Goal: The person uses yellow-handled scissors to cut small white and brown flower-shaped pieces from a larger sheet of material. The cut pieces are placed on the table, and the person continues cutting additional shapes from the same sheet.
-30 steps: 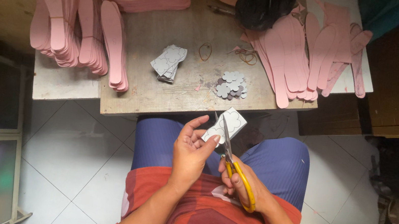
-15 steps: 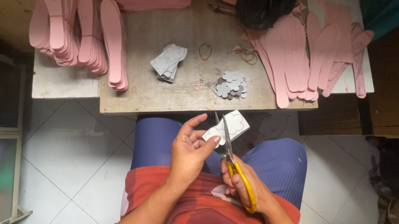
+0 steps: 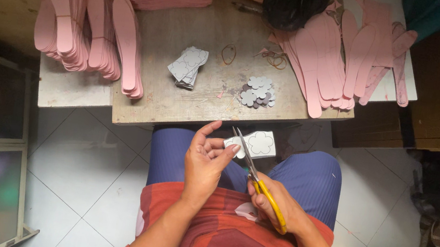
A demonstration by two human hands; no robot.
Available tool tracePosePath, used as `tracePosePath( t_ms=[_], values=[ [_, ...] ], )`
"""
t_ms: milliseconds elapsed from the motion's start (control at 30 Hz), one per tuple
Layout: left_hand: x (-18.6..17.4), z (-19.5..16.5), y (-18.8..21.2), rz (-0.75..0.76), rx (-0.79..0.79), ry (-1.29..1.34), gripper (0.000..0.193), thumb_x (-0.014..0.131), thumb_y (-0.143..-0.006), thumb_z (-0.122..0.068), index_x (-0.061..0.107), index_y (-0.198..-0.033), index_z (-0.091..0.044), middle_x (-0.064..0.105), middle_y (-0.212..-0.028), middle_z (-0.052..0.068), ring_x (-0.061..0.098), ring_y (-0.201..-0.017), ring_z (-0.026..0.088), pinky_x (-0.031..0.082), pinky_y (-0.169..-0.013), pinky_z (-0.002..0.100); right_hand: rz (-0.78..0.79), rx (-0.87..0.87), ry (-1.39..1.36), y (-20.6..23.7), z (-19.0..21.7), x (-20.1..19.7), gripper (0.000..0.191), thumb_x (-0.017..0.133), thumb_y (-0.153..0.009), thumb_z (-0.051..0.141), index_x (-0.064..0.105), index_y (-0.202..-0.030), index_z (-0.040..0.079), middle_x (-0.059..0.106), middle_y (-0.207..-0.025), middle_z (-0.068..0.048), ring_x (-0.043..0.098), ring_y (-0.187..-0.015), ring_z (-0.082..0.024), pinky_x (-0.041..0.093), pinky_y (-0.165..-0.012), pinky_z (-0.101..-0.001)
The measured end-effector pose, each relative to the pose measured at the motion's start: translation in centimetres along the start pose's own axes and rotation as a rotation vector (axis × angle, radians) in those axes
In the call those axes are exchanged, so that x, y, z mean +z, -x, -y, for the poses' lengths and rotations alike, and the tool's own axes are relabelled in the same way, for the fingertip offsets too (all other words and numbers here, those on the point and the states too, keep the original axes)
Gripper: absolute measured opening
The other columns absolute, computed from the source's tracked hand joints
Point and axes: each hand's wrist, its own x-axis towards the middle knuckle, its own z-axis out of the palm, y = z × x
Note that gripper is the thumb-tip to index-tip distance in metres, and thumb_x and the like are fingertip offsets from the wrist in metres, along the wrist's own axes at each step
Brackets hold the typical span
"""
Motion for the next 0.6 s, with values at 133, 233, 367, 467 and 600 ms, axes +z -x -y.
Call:
tracePosePath(
  t_ms=[133,233,367,467,600],
  values=[
    [0.2,-0.2,0.2,0.039,-0.030,-0.040,0.068,0.077,-0.085,0.004,0.047,-0.145,0.002,0.071,-0.090,0.009,0.069,-0.079,0.008,0.056,-0.071,0.020,0.052,-0.056,-0.038,-0.2,-0.2,0.2,0.077,0.051,-0.086,0.080,0.052,-0.109,0.007,0.047,-0.071,0.000,0.050,-0.061,-0.011,0.050,-0.057,-0.0271],
    [0.2,-0.4,0.2,0.059,-0.043,-0.068,0.069,0.078,-0.084,0.004,0.048,-0.146,0.001,0.071,-0.090,0.008,0.069,-0.078,0.008,0.057,-0.070,0.020,0.064,-0.116,-0.037,-0.2,-0.4,0.3,0.070,0.048,-0.094,0.074,0.050,-0.113,0.007,0.043,-0.073,0.001,0.047,-0.064,-0.012,0.049,-0.061,-0.0276],
    [0.2,-0.7,0.0,0.061,-0.052,-0.057,0.073,0.079,-0.083,0.005,0.046,-0.148,0.001,0.071,-0.091,0.009,0.071,-0.078,0.008,0.056,-0.070,0.019,0.085,-0.111,-0.021,0.1,-0.6,-0.1,0.068,0.047,-0.095,0.072,0.050,-0.108,0.006,0.044,-0.071,0.001,0.047,-0.061,-0.012,0.049,-0.059,-0.0275],
    [0.1,-1.1,0.1,0.053,-0.035,-0.074,0.077,0.080,-0.082,0.005,0.044,-0.149,0.000,0.070,-0.096,0.010,0.068,-0.075,0.007,0.054,-0.066,0.018,0.081,-0.099,-0.008,0.3,-0.6,-0.3,0.070,0.047,-0.093,0.075,0.051,-0.106,0.006,0.045,-0.069,0.002,0.048,-0.059,-0.011,0.050,-0.056,-0.0268],
    [-0.1,-1.6,-0.1,0.035,-0.006,-0.136,0.082,0.082,-0.079,0.005,0.042,-0.150,-0.001,0.068,-0.100,0.010,0.067,-0.072,0.007,0.054,-0.064,0.018,0.092,-0.093,-0.016,0.3,-0.5,-0.4,0.072,0.048,-0.091,0.077,0.052,-0.101,0.006,0.047,-0.066,0.002,0.048,-0.055,-0.011,0.046,-0.051,-0.0262]
  ],
)
